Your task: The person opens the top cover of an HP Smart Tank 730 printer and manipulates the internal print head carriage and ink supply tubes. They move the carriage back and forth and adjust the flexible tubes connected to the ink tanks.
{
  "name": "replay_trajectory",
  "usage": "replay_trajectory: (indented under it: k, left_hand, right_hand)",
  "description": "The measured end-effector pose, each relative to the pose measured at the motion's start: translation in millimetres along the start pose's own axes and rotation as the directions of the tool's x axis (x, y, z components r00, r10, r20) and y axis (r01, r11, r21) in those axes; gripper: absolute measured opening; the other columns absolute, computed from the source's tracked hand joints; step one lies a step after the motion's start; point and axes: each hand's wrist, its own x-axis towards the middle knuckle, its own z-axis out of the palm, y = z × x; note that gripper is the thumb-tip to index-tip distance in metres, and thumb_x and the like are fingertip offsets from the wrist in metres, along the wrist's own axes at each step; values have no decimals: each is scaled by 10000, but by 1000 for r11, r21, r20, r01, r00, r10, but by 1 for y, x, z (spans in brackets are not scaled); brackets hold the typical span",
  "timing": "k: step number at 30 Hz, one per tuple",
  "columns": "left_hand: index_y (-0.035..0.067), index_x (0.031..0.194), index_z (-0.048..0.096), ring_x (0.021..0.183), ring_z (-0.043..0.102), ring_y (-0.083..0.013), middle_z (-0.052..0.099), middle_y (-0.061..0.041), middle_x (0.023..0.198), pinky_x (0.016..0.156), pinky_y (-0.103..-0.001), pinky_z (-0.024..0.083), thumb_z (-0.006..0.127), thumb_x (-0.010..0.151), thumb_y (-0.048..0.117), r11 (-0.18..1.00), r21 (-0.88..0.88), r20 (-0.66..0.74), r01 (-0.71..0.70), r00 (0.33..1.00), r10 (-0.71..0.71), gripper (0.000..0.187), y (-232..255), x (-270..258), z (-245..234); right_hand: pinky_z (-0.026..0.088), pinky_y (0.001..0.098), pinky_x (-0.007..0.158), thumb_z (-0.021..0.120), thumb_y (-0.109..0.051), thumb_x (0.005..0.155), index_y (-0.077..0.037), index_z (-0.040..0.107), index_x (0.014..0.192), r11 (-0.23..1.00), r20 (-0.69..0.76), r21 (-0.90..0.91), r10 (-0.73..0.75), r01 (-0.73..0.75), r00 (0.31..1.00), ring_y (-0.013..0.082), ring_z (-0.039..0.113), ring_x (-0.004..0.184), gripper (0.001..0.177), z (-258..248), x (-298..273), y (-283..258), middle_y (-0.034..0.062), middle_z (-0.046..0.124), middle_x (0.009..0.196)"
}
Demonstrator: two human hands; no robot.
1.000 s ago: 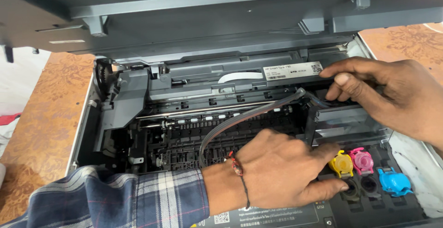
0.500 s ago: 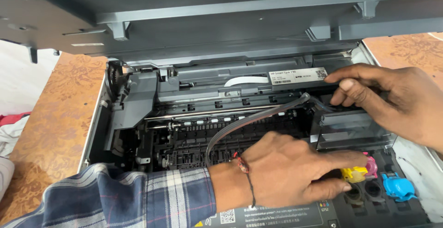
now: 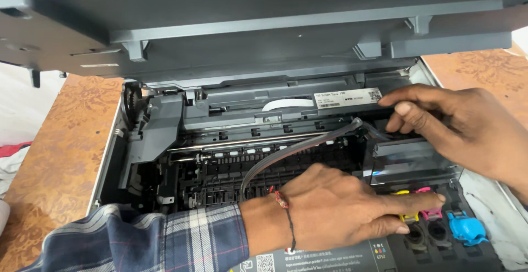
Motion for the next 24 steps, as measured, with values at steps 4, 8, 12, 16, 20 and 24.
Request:
replay_trajectory:
  k: [4, 8, 12, 16, 20, 24]
  left_hand:
    - [305, 1515, 496, 566, 692, -306, 711, -71, 728, 514, -454, 564, 443, 1047, 486, 1000, -21, -54, 4, 999, -5, 505, -1, 1, 1]
    - [178, 1431, 580, 618, 693, -370, 703, -122, 719, 539, -518, 551, 455, 1046, 489, 1000, 5, -107, 4, 994, -4, 510, -2, -1, 2]
    - [138, 1420, 562, 590, 693, -372, 693, -128, 666, 536, -507, 557, 479, 1018, 483, 998, 2, -71, 65, 995, -64, 536, -2, 3, 2]
    - [224, 1400, 575, 557, 684, -305, 680, -67, 648, 503, -456, 544, 499, 1021, 468, 995, -89, -65, 43, 997, -49, 458, -4, 6, 0]
    - [376, 1430, 556, 499, 653, -237, 630, -35, 583, 464, -407, 523, 521, 1033, 444, 995, -92, -48, 47, 998, -52, 404, -4, 7, 1]
    - [429, 1487, 508, 516, 650, -218, 632, -17, 622, 480, -388, 531, 484, 1083, 411, 992, -126, -55, -4, 998, -3, 405, -5, 6, 1]
  right_hand:
    - [631, 292, 772, 558, -239, 1023, -100, 730, 1285, 997, -3, 21, -77, 77, 997, 145, 751, 819, 344, 1, 0, 0, 48, 780, 877]
    - [627, 287, 772, 559, -238, 1034, -84, 726, 1293, 992, 0, 59, -116, 115, 993, 130, 769, 813, 345, 4, 1, 3, 51, 771, 888]
    - [620, 284, 773, 562, -230, 1029, -93, 726, 1288, 996, -9, 29, -89, 90, 996, 139, 730, 818, 336, 2, 1, 4, 45, 775, 871]
    - [619, 290, 750, 571, -237, 1009, -119, 738, 1266, 999, -13, -22, -45, 45, 999, 140, 737, 807, 328, -1, 1, 0, 37, 781, 857]
    - [625, 294, 736, 573, -248, 998, -132, 739, 1257, 998, -8, -47, -42, 42, 999, 142, 743, 809, 329, -3, 1, -6, 31, 785, 853]
    - [632, 299, 746, 578, -257, 995, -134, 740, 1248, 999, -10, -37, 12, -13, 1000, 142, 748, 810, 325, -2, 1, -8, 36, 784, 851]
